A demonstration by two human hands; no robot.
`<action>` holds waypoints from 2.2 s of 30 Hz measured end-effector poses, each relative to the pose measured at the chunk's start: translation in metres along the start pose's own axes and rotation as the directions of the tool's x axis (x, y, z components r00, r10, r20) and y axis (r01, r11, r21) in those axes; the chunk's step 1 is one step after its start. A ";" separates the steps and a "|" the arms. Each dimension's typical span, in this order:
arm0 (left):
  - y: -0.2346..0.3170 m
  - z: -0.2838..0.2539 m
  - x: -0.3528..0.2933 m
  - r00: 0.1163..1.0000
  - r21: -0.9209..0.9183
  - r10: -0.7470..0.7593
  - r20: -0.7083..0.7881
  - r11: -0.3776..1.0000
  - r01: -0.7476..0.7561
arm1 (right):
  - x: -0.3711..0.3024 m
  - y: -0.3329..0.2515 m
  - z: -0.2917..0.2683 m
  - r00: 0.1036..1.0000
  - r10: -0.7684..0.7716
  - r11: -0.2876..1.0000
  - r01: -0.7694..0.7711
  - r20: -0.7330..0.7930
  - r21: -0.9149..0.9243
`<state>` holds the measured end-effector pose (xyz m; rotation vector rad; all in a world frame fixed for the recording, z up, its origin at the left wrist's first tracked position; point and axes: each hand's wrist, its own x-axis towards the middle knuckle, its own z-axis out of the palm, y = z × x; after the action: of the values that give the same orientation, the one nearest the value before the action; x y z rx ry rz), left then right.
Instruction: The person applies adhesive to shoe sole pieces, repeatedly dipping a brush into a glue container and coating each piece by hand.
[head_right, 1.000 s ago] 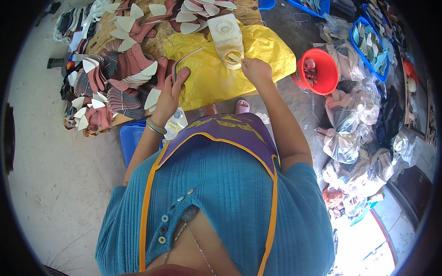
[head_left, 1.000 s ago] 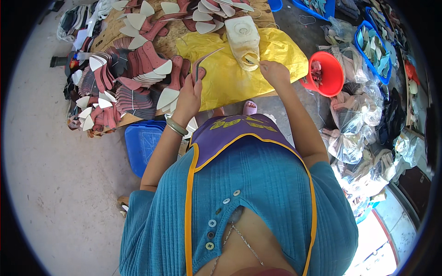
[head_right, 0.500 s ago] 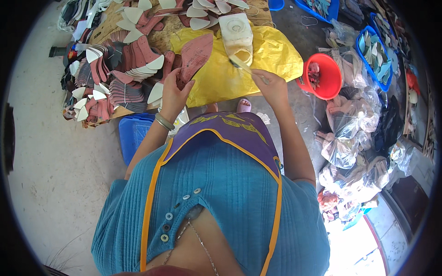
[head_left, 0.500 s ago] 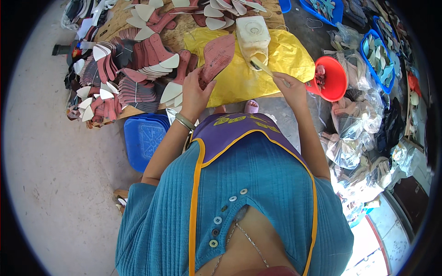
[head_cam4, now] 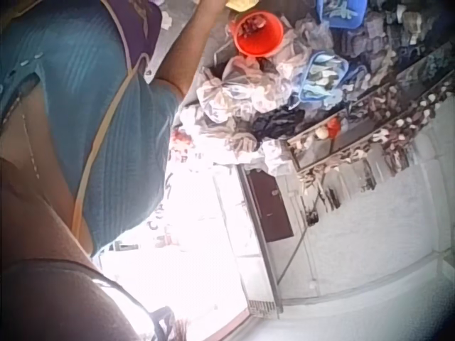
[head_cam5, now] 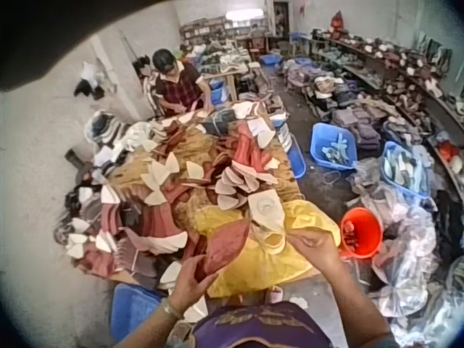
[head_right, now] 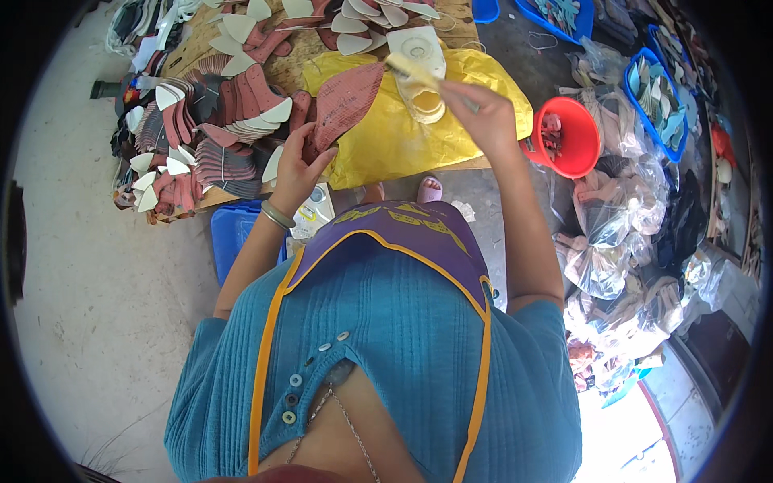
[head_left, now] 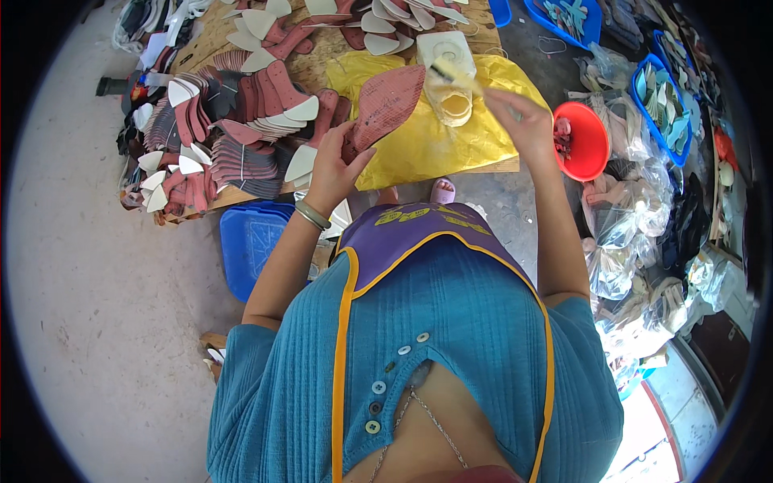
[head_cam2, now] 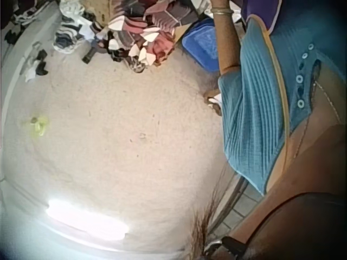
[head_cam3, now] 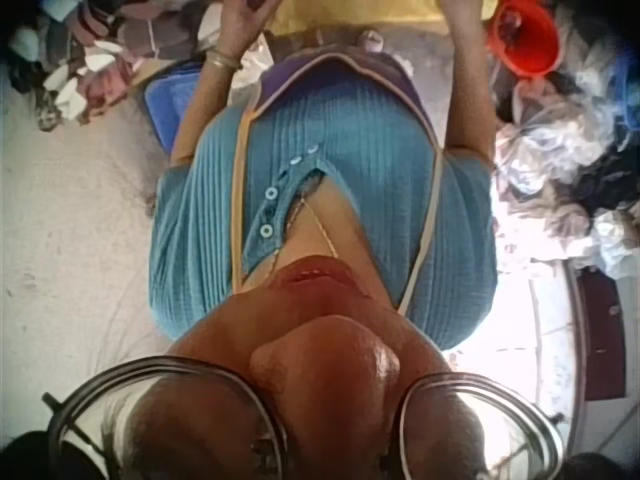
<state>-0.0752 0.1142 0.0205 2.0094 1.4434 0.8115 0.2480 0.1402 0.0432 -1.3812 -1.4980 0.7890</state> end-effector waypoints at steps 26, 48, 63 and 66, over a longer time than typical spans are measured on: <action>0.010 -0.005 0.001 0.985 0.289 0.170 -0.010 0.944 -0.160 | 0.009 -0.010 0.015 0.997 -0.056 0.796 0.073 0.047 -0.601; -0.006 -0.016 -0.008 0.983 0.215 0.145 -0.110 0.969 -0.118 | 0.032 -0.025 0.014 0.970 0.096 0.732 0.084 0.225 -0.676; -0.038 -0.033 -0.002 0.983 -0.163 -0.079 -0.167 0.985 0.052 | 0.094 -0.011 0.057 0.979 -0.183 0.958 0.197 0.087 -0.208; -0.042 -0.038 0.011 0.931 -0.391 -0.335 -0.147 0.884 0.256 | 0.121 -0.017 0.063 0.990 -0.142 0.966 0.138 -0.001 -0.219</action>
<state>-0.1270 0.1400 0.0179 1.4134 1.5338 1.0891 0.1897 0.2634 0.0590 -1.4187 -1.6887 0.5348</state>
